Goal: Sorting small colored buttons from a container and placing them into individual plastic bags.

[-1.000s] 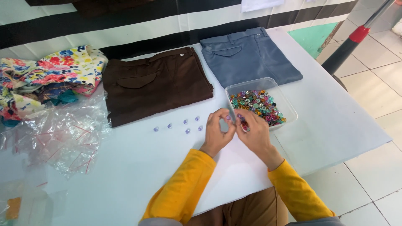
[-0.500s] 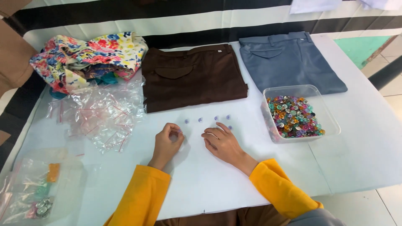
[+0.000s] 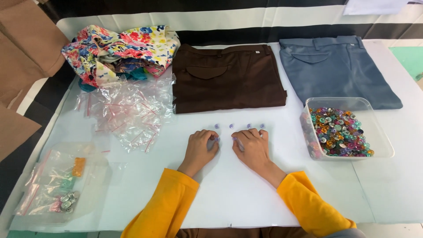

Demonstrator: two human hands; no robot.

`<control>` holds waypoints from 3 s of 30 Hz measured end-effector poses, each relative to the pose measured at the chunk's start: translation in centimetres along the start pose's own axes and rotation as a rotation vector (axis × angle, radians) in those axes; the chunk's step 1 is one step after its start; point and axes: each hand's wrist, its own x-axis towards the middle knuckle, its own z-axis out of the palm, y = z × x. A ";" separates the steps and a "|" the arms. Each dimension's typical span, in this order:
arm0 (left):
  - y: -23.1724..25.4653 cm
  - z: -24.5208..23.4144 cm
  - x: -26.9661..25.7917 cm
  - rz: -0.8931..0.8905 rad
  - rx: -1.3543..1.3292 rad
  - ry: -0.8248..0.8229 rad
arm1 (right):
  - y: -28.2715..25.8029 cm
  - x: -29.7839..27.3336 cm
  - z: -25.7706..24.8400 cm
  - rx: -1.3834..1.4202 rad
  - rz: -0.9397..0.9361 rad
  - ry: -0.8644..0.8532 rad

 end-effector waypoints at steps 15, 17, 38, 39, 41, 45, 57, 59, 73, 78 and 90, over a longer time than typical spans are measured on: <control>0.4 0.0 -0.3 0.008 0.057 -0.004 | -0.3 0.0 -0.6 0.041 0.072 -0.052; 0.4 0.2 -0.4 0.011 0.048 0.004 | -0.6 0.0 -1.0 0.042 0.076 -0.059; 0.5 -0.1 -0.9 0.001 0.021 -0.005 | 2.0 0.1 -5.0 -0.077 0.163 -0.104; 0.5 0.0 -0.9 0.004 0.021 -0.009 | 1.9 0.0 -5.0 -0.081 0.157 -0.135; 0.6 -0.1 -0.9 0.010 0.027 -0.011 | 1.6 0.0 -4.8 -0.086 0.148 -0.142; 0.3 0.2 -0.9 0.011 0.070 -0.007 | 2.1 -0.7 -4.2 -0.093 0.160 -0.202; 1.9 -0.9 -1.3 0.026 -0.035 0.066 | 2.7 -1.3 -4.8 -0.120 0.085 -0.037; 2.9 -1.1 -1.5 0.052 -0.063 0.109 | 2.6 -1.1 -7.0 -0.096 0.083 0.012; 24.5 12.0 5.3 0.675 -0.388 0.013 | 19.0 -2.8 -21.0 0.253 0.674 -0.354; 27.8 15.8 11.8 0.357 0.110 -0.578 | 22.9 -3.8 -18.1 0.238 0.605 -0.540; 26.8 21.2 12.1 0.407 0.435 -0.329 | 25.9 -5.3 -14.8 0.131 0.617 -0.805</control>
